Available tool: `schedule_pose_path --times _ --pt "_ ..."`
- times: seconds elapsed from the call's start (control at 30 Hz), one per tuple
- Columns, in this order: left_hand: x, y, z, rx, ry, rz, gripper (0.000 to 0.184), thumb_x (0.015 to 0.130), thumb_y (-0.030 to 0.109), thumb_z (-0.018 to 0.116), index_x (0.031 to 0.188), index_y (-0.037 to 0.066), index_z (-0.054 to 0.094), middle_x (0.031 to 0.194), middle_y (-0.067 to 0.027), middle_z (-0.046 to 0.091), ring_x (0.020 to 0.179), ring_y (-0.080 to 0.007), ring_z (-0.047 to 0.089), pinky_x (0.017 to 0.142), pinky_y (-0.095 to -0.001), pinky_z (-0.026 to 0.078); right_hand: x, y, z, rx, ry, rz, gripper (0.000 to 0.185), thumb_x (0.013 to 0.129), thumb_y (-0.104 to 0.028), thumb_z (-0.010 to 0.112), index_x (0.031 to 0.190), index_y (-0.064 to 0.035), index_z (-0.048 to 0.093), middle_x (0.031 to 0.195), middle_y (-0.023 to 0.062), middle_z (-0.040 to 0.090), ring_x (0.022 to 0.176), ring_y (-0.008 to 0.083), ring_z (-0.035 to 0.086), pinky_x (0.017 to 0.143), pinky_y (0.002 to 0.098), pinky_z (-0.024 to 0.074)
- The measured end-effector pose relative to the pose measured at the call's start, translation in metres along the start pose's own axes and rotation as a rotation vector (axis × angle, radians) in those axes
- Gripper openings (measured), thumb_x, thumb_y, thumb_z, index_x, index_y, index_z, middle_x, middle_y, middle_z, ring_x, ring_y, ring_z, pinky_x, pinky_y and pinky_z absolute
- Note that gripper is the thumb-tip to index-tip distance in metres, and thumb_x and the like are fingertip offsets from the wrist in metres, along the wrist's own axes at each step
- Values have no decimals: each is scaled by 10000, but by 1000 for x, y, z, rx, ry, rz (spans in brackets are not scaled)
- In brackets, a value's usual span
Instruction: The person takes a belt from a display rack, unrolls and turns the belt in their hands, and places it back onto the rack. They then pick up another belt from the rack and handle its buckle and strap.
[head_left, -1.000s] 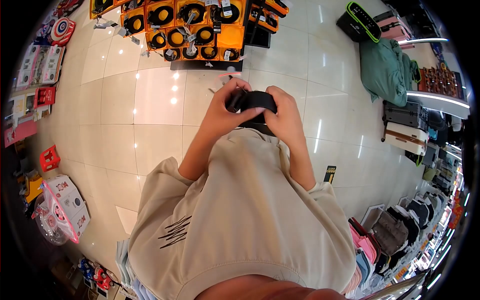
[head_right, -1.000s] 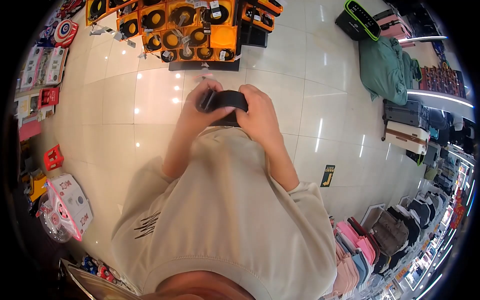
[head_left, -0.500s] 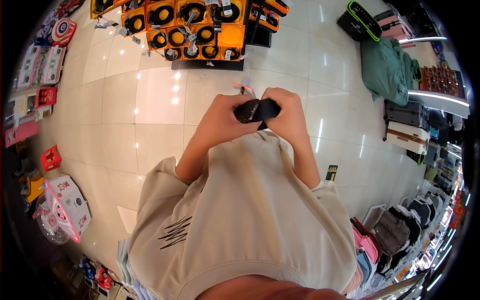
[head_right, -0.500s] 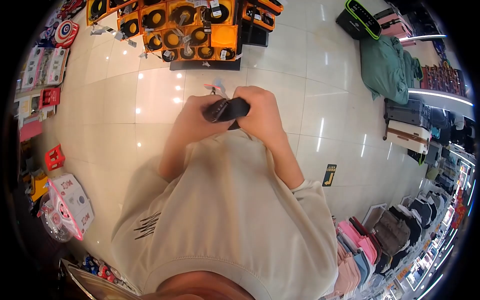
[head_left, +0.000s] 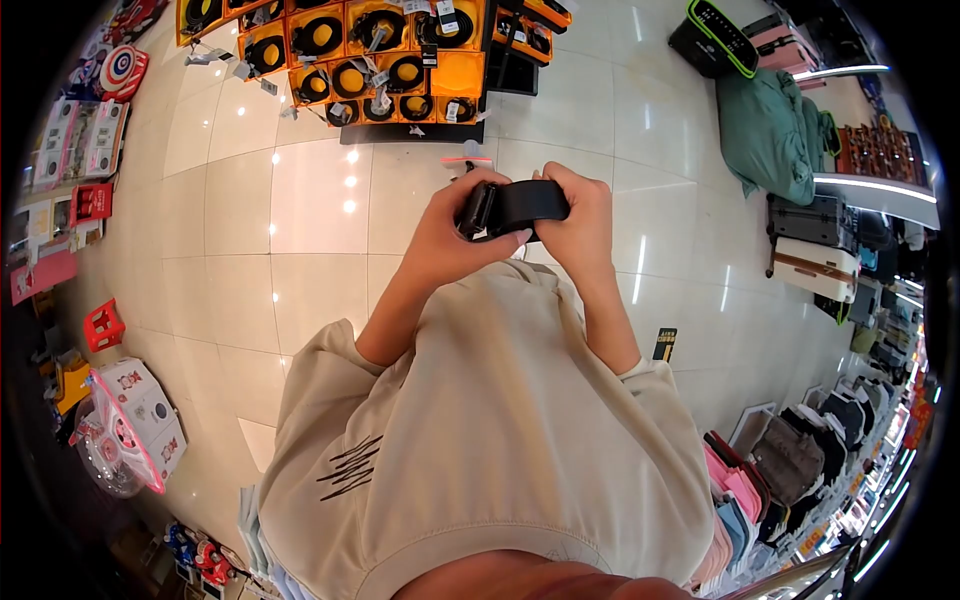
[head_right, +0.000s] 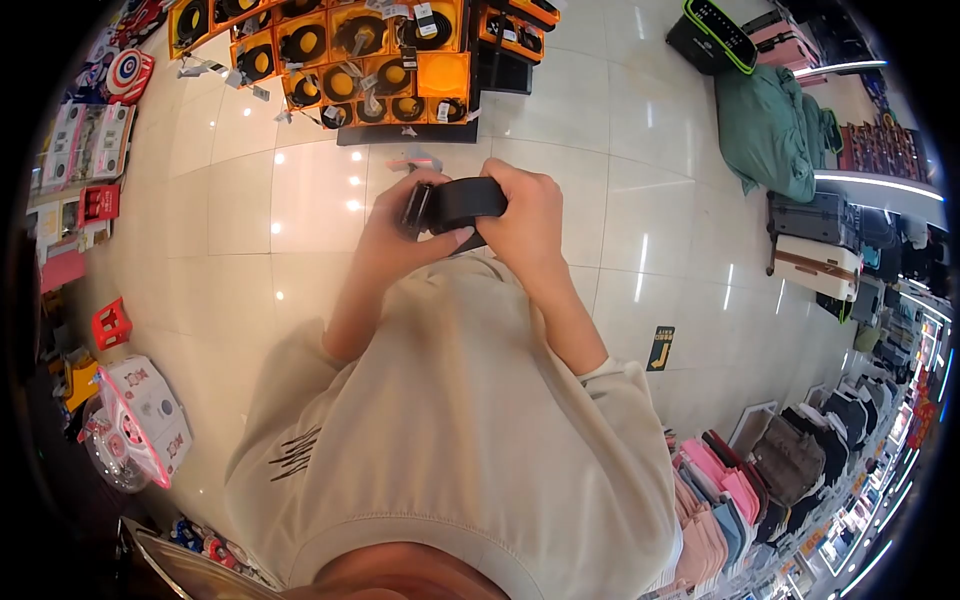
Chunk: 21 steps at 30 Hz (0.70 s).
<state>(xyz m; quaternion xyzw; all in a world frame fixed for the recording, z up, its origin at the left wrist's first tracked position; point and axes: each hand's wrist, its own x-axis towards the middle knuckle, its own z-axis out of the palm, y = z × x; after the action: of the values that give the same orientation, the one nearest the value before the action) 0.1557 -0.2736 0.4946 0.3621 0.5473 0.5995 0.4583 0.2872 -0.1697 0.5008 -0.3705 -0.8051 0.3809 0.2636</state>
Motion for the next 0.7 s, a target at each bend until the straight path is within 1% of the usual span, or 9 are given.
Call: schedule_pose_path --times 0.07,0.13,0.23,0.33,0.43,0.47,0.57,0.6,0.7 --pt "0 -5 -3 94 -60 -28 296 691 11 759 913 36 564 788 24 561 697 -40 497 619 -205 413 0 -8 -5 -63 -48 -32 144 637 45 620 727 -23 529 583 148 494 545 329 433 528 318 397" --pt "-1 -10 -6 117 21 79 267 703 -10 731 897 38 554 795 20 552 710 -49 495 634 -201 406 0 -19 -10 -63 -115 -46 158 633 39 640 737 -23 539 604 142 511 553 309 463 545 319 402" --pt "-2 -8 -2 -69 119 95 248 708 -45 698 885 41 546 813 17 541 739 -66 499 666 -206 410 -5 -7 3 232 49 -83 135 673 34 647 744 -22 548 639 73 545 586 185 512 570 280 398" --pt "-4 6 11 -312 180 41 261 694 -77 679 883 42 543 830 16 535 763 -80 503 696 -217 419 -17 -14 32 771 200 192 101 716 36 640 729 -15 554 680 -10 531 673 69 488 583 243 381" --pt "-1 5 12 -251 151 33 279 679 -86 682 884 42 542 834 15 541 765 -81 509 700 -221 428 -18 -2 35 770 219 186 80 747 48 613 721 -12 567 695 -61 497 710 24 443 583 221 365" --pt "0 3 11 -184 128 35 284 674 -85 686 884 41 542 834 14 545 762 -79 512 697 -222 431 -17 10 23 546 102 159 102 690 56 629 728 -21 573 658 -18 507 659 85 488 572 258 380" --pt "-2 1 6 79 160 98 280 682 -68 701 887 41 545 836 11 551 753 -75 519 675 -219 430 -3 -1 -6 -67 38 -107 152 626 48 642 735 -29 568 635 64 506 624 214 513 557 289 383" --pt "-3 0 3 90 104 81 280 683 -65 704 888 41 546 840 10 556 753 -76 523 674 -222 434 -2 -6 -10 -130 -3 -88 198 571 29 657 730 -33 555 651 137 485 642 324 486 554 313 390" --pt "-3 -1 0 45 35 77 279 686 -60 708 890 41 547 844 9 566 752 -76 532 675 -231 446 -5 -8 -9 -33 -11 -65 164 626 40 641 742 -27 546 655 77 523 639 235 527 572 284 405"
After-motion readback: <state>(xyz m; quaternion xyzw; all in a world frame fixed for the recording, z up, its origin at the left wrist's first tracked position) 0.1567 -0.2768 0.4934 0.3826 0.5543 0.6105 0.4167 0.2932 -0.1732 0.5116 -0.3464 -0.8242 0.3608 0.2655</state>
